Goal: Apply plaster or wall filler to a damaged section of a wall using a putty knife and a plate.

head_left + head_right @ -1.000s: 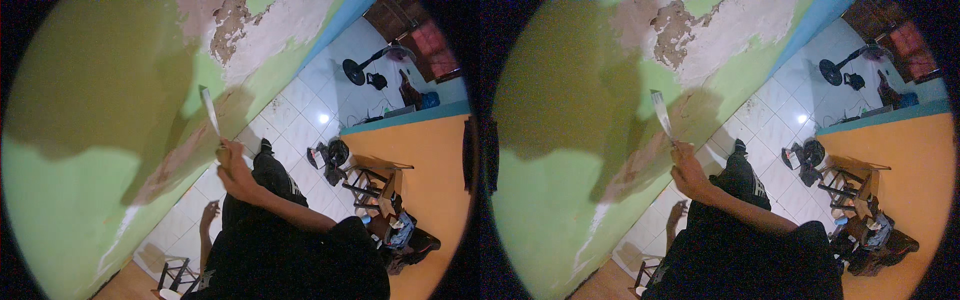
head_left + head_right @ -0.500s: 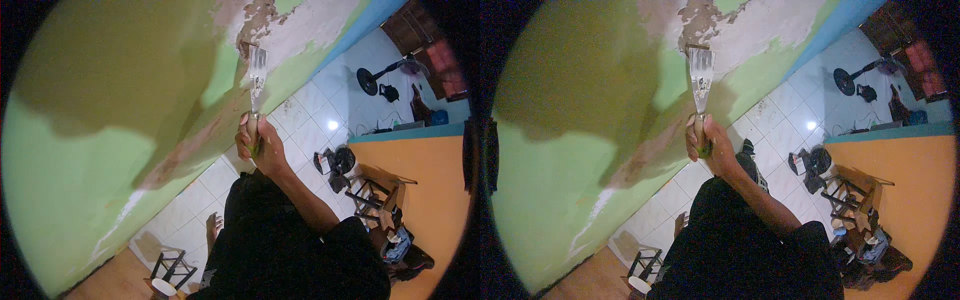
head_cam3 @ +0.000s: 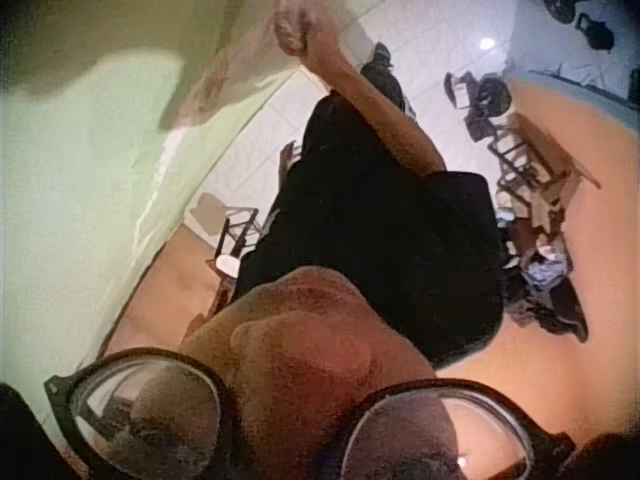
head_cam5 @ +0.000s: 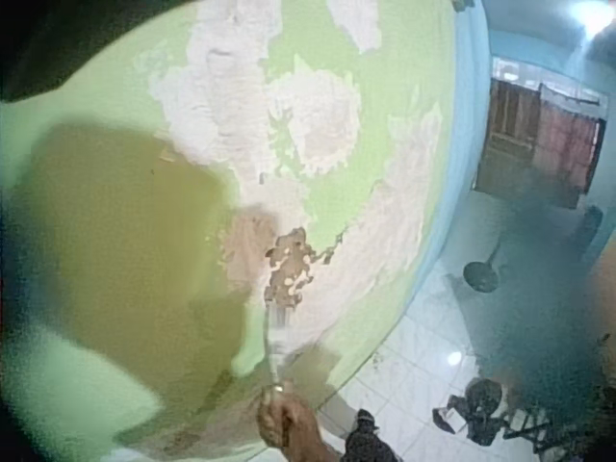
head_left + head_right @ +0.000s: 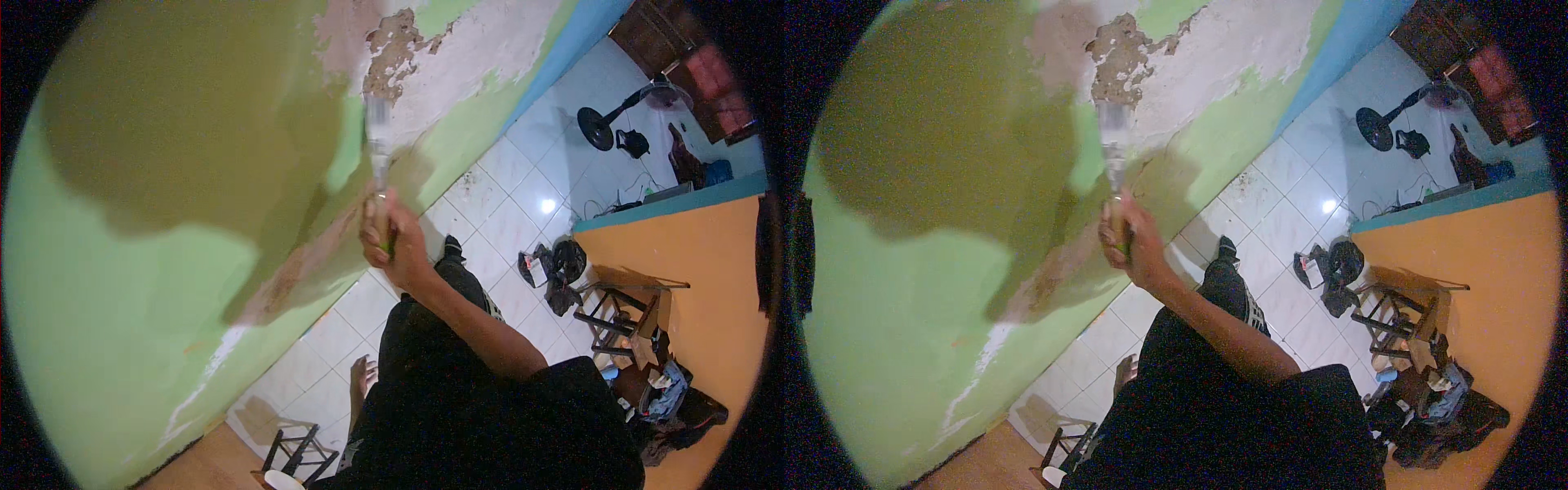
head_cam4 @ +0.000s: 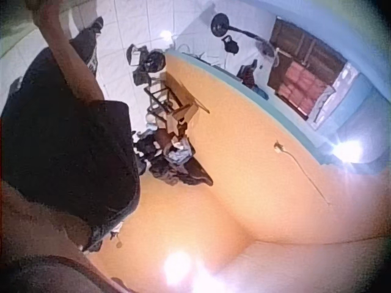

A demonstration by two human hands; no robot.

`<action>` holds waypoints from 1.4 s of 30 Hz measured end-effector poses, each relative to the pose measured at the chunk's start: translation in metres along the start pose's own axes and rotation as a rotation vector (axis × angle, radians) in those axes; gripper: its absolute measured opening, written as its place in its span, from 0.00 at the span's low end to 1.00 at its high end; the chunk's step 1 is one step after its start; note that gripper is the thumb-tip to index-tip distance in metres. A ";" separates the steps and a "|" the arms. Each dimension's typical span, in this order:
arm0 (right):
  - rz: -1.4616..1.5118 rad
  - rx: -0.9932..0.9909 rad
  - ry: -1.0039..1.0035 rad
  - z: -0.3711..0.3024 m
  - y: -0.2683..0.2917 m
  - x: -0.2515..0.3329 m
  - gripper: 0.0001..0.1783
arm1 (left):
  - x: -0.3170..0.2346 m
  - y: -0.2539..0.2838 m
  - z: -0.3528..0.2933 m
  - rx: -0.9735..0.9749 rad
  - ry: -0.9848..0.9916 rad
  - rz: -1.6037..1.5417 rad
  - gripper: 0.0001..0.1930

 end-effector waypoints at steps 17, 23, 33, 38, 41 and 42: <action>-0.081 -0.066 -0.120 -0.037 0.005 -0.029 0.24 | -0.044 -0.023 -0.017 -0.041 -0.046 0.085 0.19; 0.013 0.082 0.051 -0.018 -0.004 -0.003 0.21 | -0.068 -0.055 -0.023 -0.067 -0.175 0.061 0.18; -0.717 -0.069 -0.496 -0.156 0.169 -0.018 0.25 | -0.009 -0.149 -0.037 -0.222 -0.199 -0.008 0.14; -1.266 0.101 -0.289 -0.191 0.294 0.012 0.18 | 0.037 -0.207 -0.035 -0.596 -0.610 0.346 0.11; -1.561 -0.192 -0.293 -0.225 0.421 0.045 0.13 | 0.025 -0.265 -0.044 -0.611 -0.749 0.609 0.12; -1.389 -0.304 -0.235 -0.249 0.429 0.063 0.13 | 0.022 -0.270 -0.047 -0.570 -0.810 0.665 0.11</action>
Point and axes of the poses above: each hand's wrist, its own z-axis towards the middle knuckle, its own y-axis out of the back of the hand, x = y × z, the point moved 6 cm from there along z, towards the middle knuckle, and after that the axes turned 8 degrees about -y, right-handed, at the moved point
